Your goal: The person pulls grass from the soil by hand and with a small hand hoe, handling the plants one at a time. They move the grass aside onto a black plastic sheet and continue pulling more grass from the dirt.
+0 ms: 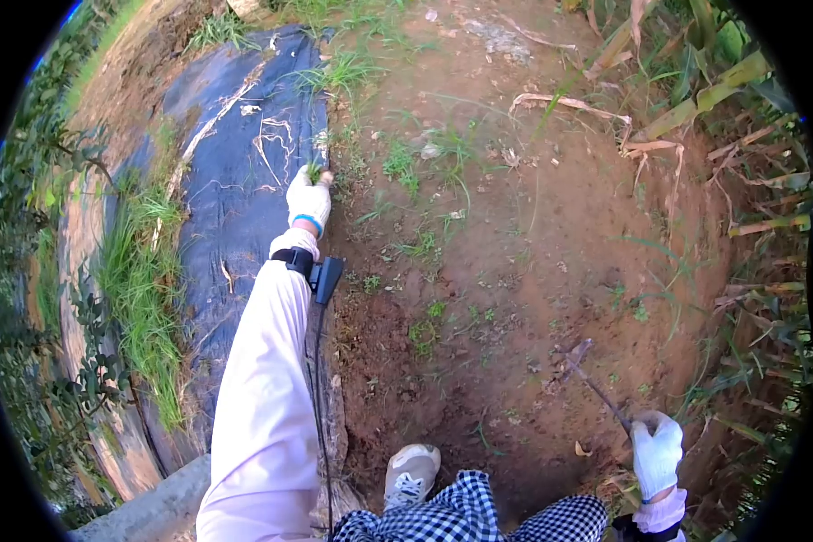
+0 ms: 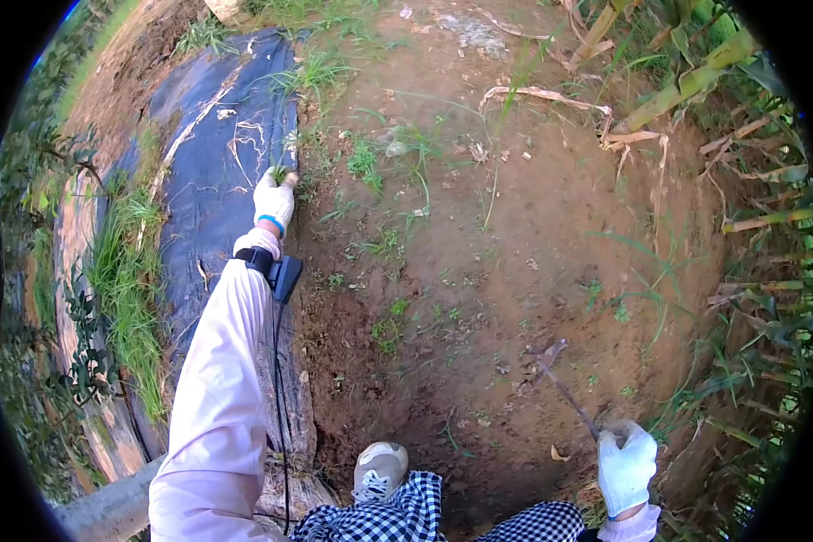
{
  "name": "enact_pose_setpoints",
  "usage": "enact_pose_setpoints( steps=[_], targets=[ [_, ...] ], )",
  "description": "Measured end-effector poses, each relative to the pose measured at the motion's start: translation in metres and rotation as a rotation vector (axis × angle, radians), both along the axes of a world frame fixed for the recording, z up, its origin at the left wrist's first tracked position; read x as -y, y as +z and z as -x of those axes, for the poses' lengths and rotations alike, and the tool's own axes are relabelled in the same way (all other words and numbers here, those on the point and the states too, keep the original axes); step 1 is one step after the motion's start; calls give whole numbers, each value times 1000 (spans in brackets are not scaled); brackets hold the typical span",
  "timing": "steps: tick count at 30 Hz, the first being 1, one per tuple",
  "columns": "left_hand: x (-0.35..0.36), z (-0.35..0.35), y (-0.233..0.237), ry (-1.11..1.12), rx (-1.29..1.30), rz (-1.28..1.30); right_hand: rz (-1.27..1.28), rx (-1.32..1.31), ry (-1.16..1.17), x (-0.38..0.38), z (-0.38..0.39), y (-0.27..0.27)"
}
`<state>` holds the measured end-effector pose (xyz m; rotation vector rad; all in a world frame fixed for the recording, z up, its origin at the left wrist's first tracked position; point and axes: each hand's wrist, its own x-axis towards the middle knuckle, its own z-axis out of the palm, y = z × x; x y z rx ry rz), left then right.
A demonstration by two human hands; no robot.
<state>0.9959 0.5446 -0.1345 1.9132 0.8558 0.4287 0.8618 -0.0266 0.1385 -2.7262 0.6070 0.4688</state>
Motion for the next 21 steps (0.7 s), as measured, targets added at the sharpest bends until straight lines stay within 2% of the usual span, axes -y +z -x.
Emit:
enact_pose_setpoints(
  steps=[4, 8, 9, 12, 14, 15, 16, 18, 19, 20, 21],
  targets=[
    [23, -5, 13, -392, -243, -792, -7, -2, 7, 1, -2, 0],
    [33, -29, 28, -406, -700, -633, 22, 2, -23, 8, -1, -1],
    [35, -31, 32, -372, -732, -544, 12, 3, -30, 11, 0, -3],
    [33, -39, 31, -296, -808, -546, -11, -17, -45, 10, -2, -4],
    [22, -46, 35, -526, -928, -641, -23, -27, -62, 9, -1, -2],
    [15, -52, 42, -593, -970, -584, -34, -24, -72, 9, -1, -2],
    [5, -49, 48, -733, -884, -483, -44, -22, -79, 8, -2, -1],
    [-5, -30, 46, -584, -376, 345, -13, 0, -36, 6, -2, 0],
    [-8, -29, 50, -432, -259, 520, 1, 13, -18, 5, -1, 0],
    [-11, -32, 47, -313, -241, 495, 11, 4, -13, 4, -1, 1],
    [-12, -33, 43, -321, -348, 213, 21, -2, -6, 3, -1, 1]
  ],
)
